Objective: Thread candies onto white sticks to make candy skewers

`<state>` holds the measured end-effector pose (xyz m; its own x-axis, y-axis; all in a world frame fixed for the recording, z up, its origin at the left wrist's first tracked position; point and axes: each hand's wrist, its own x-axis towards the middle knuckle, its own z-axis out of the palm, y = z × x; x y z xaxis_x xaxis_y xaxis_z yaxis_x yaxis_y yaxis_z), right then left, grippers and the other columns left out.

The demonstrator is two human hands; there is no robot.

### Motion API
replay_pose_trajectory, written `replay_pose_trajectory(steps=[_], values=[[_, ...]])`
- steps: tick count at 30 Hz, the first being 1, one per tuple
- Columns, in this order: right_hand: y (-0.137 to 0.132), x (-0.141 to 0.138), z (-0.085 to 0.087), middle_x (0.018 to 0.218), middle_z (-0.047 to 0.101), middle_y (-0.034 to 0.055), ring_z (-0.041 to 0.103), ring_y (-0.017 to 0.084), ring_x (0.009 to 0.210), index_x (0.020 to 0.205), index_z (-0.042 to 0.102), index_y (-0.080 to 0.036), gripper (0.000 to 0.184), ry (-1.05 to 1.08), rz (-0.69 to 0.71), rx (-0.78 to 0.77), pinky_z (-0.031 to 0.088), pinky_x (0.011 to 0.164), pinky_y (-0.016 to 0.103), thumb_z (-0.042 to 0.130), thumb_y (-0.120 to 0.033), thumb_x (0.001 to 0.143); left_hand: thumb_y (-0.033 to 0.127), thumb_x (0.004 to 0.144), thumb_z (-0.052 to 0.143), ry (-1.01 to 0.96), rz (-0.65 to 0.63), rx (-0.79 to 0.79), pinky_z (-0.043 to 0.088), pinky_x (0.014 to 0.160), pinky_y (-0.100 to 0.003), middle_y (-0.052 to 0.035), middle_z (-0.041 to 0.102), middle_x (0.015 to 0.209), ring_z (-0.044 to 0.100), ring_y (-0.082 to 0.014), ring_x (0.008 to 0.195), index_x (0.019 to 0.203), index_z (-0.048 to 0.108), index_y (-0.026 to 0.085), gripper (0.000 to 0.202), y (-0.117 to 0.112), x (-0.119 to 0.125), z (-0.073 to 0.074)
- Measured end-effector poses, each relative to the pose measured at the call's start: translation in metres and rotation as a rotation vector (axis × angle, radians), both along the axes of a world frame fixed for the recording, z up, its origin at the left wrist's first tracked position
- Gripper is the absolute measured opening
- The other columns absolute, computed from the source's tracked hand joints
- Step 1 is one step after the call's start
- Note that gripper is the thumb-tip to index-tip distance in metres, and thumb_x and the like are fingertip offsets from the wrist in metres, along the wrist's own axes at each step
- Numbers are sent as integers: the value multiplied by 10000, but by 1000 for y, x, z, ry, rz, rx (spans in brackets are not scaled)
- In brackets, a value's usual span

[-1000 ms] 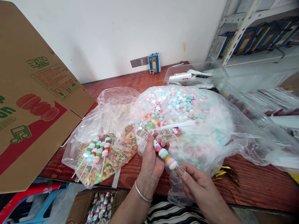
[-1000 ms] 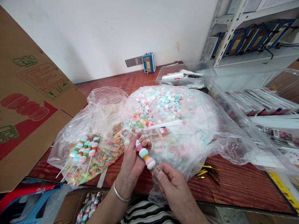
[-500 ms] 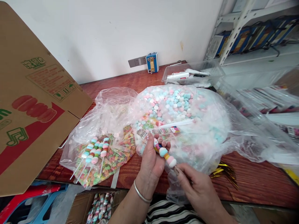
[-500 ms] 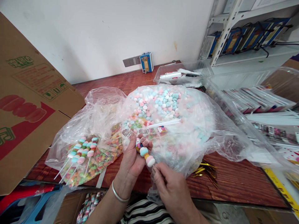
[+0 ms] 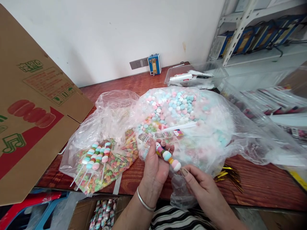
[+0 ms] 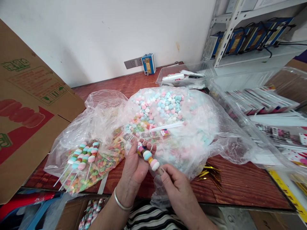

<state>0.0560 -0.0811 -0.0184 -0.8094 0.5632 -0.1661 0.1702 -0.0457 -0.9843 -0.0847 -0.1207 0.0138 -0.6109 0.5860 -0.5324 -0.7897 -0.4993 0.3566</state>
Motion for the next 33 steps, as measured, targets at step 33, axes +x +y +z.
replay_pose_trajectory(steps=[33], values=[[0,-6,5,665,601,-5,552,149,578,849,589,-203,251,-63,35,553,377,543,249,423,-332,985,423,896,601,62,-99,37,505,600,-207,64,441,605,452,-45,470,879,574,153,272,3,11,-7]])
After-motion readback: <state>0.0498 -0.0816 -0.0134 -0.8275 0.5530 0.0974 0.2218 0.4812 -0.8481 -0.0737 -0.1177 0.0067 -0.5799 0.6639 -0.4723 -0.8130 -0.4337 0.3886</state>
